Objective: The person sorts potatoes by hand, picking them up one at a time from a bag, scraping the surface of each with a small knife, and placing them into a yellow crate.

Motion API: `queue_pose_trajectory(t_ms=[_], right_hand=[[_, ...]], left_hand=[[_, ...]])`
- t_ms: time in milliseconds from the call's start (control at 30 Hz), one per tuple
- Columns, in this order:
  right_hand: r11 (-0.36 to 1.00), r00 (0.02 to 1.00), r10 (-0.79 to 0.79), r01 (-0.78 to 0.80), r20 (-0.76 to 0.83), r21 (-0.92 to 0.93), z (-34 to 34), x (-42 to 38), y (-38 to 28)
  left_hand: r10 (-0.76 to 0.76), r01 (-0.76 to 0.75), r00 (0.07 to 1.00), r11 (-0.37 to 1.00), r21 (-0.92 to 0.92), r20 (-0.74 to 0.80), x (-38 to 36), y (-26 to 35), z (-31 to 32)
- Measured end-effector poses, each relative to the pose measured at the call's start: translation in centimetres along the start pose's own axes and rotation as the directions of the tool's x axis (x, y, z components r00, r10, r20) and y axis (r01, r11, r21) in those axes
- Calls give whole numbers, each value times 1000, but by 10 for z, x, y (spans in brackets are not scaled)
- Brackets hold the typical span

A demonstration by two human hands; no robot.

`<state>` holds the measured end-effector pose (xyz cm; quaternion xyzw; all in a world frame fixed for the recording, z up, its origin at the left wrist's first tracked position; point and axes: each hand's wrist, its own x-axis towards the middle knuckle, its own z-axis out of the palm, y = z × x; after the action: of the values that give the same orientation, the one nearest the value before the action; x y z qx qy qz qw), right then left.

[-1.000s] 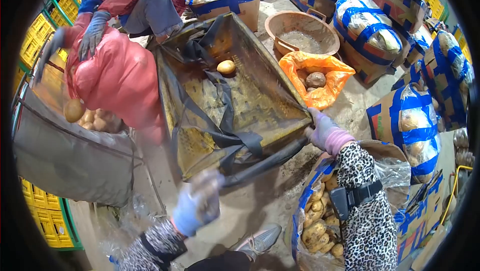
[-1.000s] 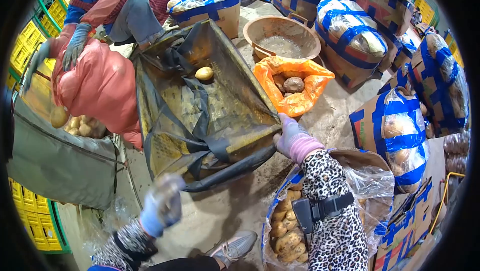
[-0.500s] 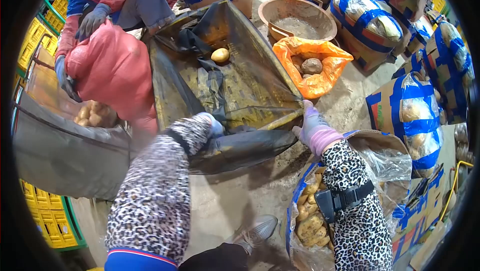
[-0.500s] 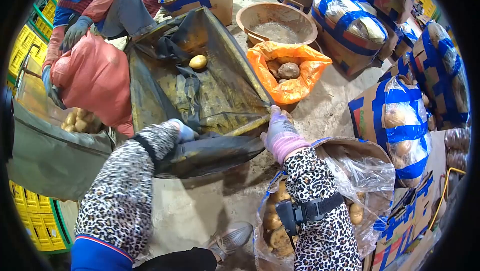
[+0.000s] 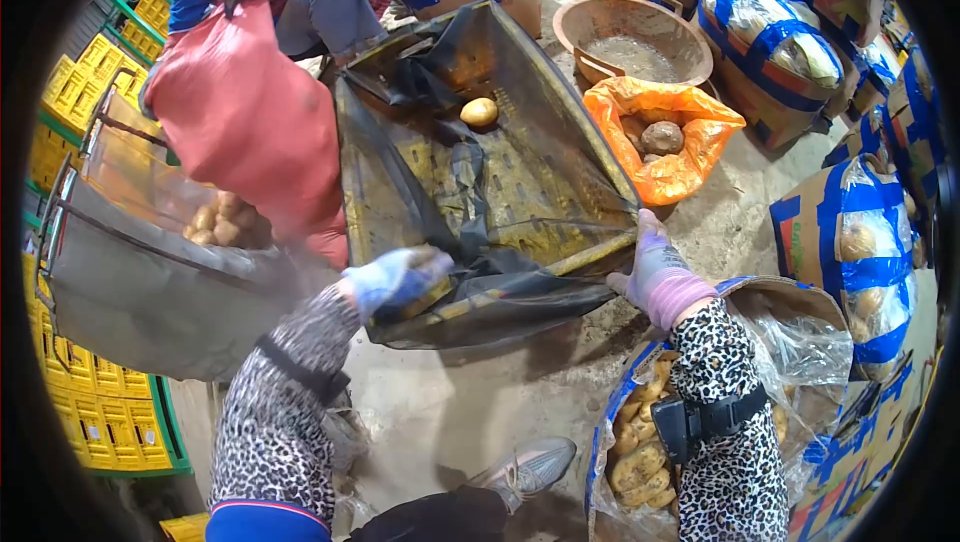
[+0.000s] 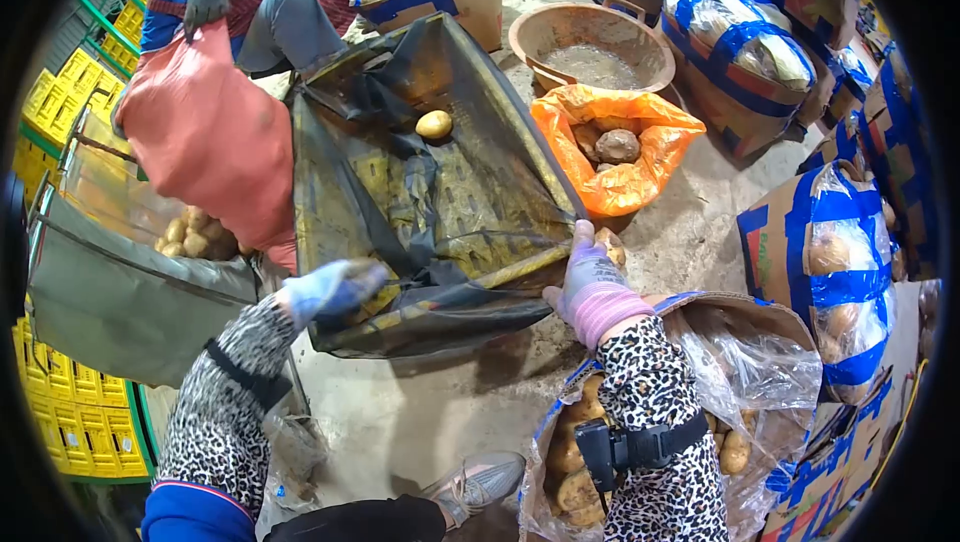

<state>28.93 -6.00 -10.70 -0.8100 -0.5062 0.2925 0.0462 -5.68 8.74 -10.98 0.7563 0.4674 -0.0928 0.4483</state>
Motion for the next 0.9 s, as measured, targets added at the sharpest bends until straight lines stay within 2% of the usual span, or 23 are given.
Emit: queue_pose_trajectory(t_ms=[33,67,100,133,200,233,300,333,433,500,533,567,600,633,667,733,767,800,833,867,900], right_hand=[[1000,999,-20,19,-30,-14,8,5,5],[999,997,-39,37,-62,-30,13,8,10],[998,997,-40,36,-70,-51,13,6,10],[1000,999,-20,20,-39,-15,7,3,5],[998,999,17,-18,32,56,-8,-6,-7],[998,999,19,-20,31,59,-10,-6,-9],[1000,1000,6,-6,4,-7,-5,-5,-7],[999,1000,2,-3,-13,-42,-4,-5,-5],[1000,1000,-11,11,-19,-22,0,-4,0],[1000,1000,-4,4,-21,-21,-3,-5,-1],[1000,1000,6,-6,-20,-12,-8,-6,-4],[1000,1000,19,-19,-3,-1,-8,-8,-6],[1000,1000,14,-14,-17,4,0,-6,-1],[1000,999,3,-3,-34,5,11,1,7],[1000,998,-8,8,-59,5,14,6,11],[999,998,6,-8,-56,-39,6,0,5],[998,998,15,-18,-54,-60,3,-3,1],[998,999,17,-20,-49,-59,3,-4,-1],[998,999,21,-24,-45,-60,1,-6,-2],[998,999,27,-30,-42,-60,0,-6,-3],[997,999,32,-35,-41,-63,-1,-7,-4]], left_hand=[[2,-40,975,985,-166,-221,-28,31,-8],[119,-252,898,928,-273,-424,-46,30,-12],[202,-330,755,939,-95,-623,-60,22,-14],[298,-357,565,929,98,-769,-75,11,-13],[161,-193,510,979,70,-845,-92,-35,16],[-148,-253,788,808,-532,-598,-106,-15,30],[78,-258,739,951,-173,-669,-106,-42,67],[139,-134,694,989,64,-707,-105,-50,78],[269,-181,674,963,199,-688,-105,-56,82],[60,33,834,987,158,-548,-116,-43,71],[-50,137,884,978,156,-464,-121,-30,60],[-105,235,925,913,334,-364,-125,-6,37],[-131,272,946,821,503,-298,-132,27,12],[146,38,929,876,481,-340,-120,32,-2],[411,-205,826,857,472,-387,-106,36,-17],[572,-462,800,780,422,-181,-59,71,-40],[411,-394,910,825,405,46,-26,84,-47],[218,-317,937,857,406,274,13,91,-47],[2,-187,917,885,426,399,62,92,-41],[-210,-62,836,882,467,506,101,87,-33],[-48,-244,885,798,551,463,108,79,-26]])
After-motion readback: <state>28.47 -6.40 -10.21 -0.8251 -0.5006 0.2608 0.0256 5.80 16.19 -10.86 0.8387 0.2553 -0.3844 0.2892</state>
